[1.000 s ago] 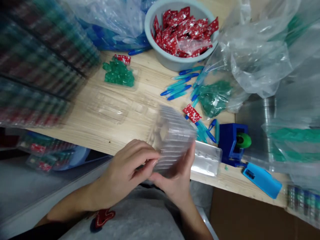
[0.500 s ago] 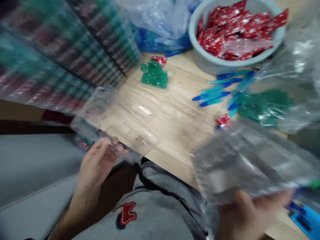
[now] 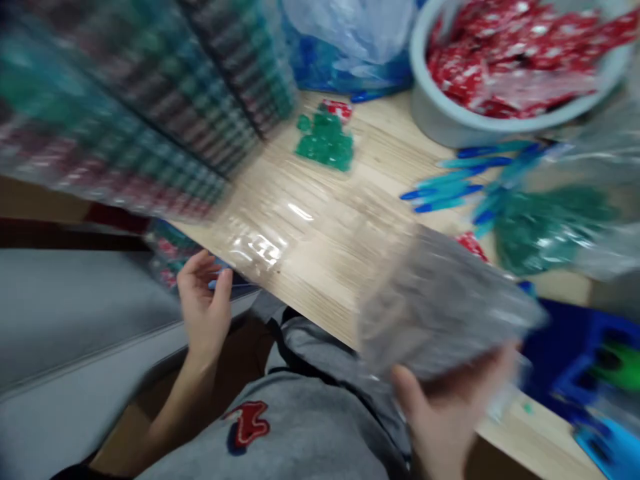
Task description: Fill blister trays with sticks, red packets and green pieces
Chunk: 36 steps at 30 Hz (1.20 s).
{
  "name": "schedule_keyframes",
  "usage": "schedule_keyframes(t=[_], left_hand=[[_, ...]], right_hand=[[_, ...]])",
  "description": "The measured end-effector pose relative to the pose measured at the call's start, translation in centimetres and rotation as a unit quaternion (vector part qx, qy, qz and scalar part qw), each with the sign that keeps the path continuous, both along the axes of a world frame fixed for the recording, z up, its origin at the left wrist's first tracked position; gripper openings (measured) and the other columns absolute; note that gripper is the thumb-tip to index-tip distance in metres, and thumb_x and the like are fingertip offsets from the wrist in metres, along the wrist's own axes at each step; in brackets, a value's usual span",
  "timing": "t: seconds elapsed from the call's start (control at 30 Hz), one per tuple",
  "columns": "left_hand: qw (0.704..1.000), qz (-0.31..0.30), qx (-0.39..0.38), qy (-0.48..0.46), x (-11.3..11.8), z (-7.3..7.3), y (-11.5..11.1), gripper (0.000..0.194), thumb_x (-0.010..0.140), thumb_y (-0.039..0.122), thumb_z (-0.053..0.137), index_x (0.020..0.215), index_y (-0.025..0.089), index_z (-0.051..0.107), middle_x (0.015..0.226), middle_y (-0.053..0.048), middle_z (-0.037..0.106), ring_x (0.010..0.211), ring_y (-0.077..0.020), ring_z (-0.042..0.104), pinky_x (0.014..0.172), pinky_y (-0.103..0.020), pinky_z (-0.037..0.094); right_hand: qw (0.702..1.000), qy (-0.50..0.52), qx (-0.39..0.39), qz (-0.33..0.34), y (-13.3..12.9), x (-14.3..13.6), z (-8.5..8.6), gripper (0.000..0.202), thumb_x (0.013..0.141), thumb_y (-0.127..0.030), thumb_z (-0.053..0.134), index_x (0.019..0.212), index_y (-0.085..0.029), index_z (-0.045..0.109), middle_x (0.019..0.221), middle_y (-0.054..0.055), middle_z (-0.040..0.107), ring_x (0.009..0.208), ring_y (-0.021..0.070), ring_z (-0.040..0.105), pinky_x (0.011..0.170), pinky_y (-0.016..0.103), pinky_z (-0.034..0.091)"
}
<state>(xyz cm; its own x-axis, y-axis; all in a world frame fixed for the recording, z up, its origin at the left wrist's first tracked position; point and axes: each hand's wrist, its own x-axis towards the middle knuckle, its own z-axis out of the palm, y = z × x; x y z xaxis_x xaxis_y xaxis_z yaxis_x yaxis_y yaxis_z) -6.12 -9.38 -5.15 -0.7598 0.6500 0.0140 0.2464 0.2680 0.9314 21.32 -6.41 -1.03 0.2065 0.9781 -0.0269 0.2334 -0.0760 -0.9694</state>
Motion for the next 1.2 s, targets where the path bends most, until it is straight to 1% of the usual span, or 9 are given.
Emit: schedule_keyframes(t=[0.03,0.1,0.13,0.2,0.4,0.5,0.6,0.8,1.2], left_hand=[[0.994,-0.110,0.017,0.024,1.2,1.2,0.4,0.019,0.086,0.027,0.067,0.105,0.023,0.065,0.104,-0.003,0.060,0.097,-0.0138,0.056,0.092,-0.028,0.045],[0.937,-0.346,0.050,-0.017,3.8,3.6,1.5,0.012,0.093,0.027,0.059,0.097,0.024,0.070,0.095,-0.002,0.063,0.093,-0.0134,0.060,0.085,-0.026,0.049],[0.905,-0.416,0.069,-0.049,5.1,4.5,2.0,0.013,0.092,0.030,0.060,0.097,0.025,0.071,0.093,-0.002,0.063,0.090,-0.0132,0.061,0.081,-0.025,0.051],[0.866,-0.480,0.100,-0.096,7.1,5.8,3.1,0.017,0.088,0.037,0.064,0.098,0.025,0.071,0.091,-0.002,0.062,0.086,-0.0128,0.061,0.075,-0.024,0.053],[0.847,-0.519,0.097,-0.067,8.5,6.6,4.6,0.006,0.088,0.026,0.065,0.087,0.023,0.070,0.087,0.000,0.058,0.083,-0.0104,0.060,0.072,-0.021,0.053],[0.850,-0.520,0.073,-0.046,8.4,6.9,4.5,0.009,0.089,0.018,0.063,0.088,0.023,0.071,0.088,-0.001,0.060,0.083,-0.0105,0.060,0.072,-0.021,0.052],[0.859,-0.504,0.077,-0.046,8.5,7.0,4.2,0.009,0.088,0.022,0.064,0.091,0.024,0.073,0.088,-0.001,0.061,0.082,-0.0112,0.060,0.071,-0.022,0.052],[0.858,-0.502,0.094,-0.056,8.4,7.3,3.7,0.015,0.089,0.023,0.064,0.099,0.028,0.074,0.088,-0.001,0.061,0.082,-0.0116,0.060,0.070,-0.022,0.053],[0.852,-0.514,0.074,-0.064,8.0,7.9,3.5,0.015,0.091,0.020,0.061,0.098,0.026,0.073,0.088,0.000,0.064,0.082,-0.0097,0.061,0.071,-0.019,0.051]], right_hand=[[1.000,-0.004,0.012,0.013,-0.2,-0.8,0.5,0.091,0.066,-0.042,0.082,0.144,-0.049,0.035,0.158,-0.007,0.029,0.149,0.0316,0.019,0.122,0.060,0.008],[0.998,0.002,0.017,0.061,-0.5,-2.3,0.9,0.093,0.071,-0.048,0.077,0.148,-0.044,0.027,0.160,-0.001,0.025,0.149,0.0361,0.019,0.116,0.070,0.013],[0.996,0.010,0.011,0.087,-0.5,-2.8,1.0,0.094,0.073,-0.049,0.076,0.150,-0.046,0.022,0.160,0.000,0.024,0.148,0.0361,0.022,0.113,0.071,0.020],[0.992,0.026,-0.001,0.124,-0.8,-3.2,0.9,0.095,0.076,-0.049,0.073,0.150,-0.048,0.014,0.160,0.001,0.025,0.144,0.0342,0.032,0.108,0.066,0.036],[0.988,0.046,-0.010,0.149,-1.8,-2.5,1.0,0.093,0.079,-0.046,0.073,0.150,-0.049,0.013,0.154,0.002,0.035,0.132,0.0283,0.049,0.102,0.052,0.050],[0.987,0.048,-0.006,0.153,-1.8,-2.3,0.9,0.092,0.081,-0.045,0.071,0.150,-0.049,0.011,0.154,0.002,0.035,0.132,0.0277,0.051,0.101,0.051,0.052],[0.986,0.020,0.010,0.166,-1.7,-2.3,0.9,0.095,0.081,-0.042,0.070,0.152,-0.045,0.007,0.155,0.004,0.034,0.132,0.0293,0.050,0.099,0.053,0.053],[0.984,-0.054,0.053,0.159,-1.8,-2.2,1.3,0.101,0.077,-0.041,0.073,0.153,-0.042,0.006,0.156,0.005,0.028,0.142,0.0335,0.035,0.108,0.062,0.039],[0.979,-0.100,0.092,0.154,-1.8,-2.4,1.5,0.102,0.077,-0.043,0.073,0.153,-0.042,0.004,0.155,0.003,0.025,0.143,0.0332,0.029,0.114,0.063,0.031]])
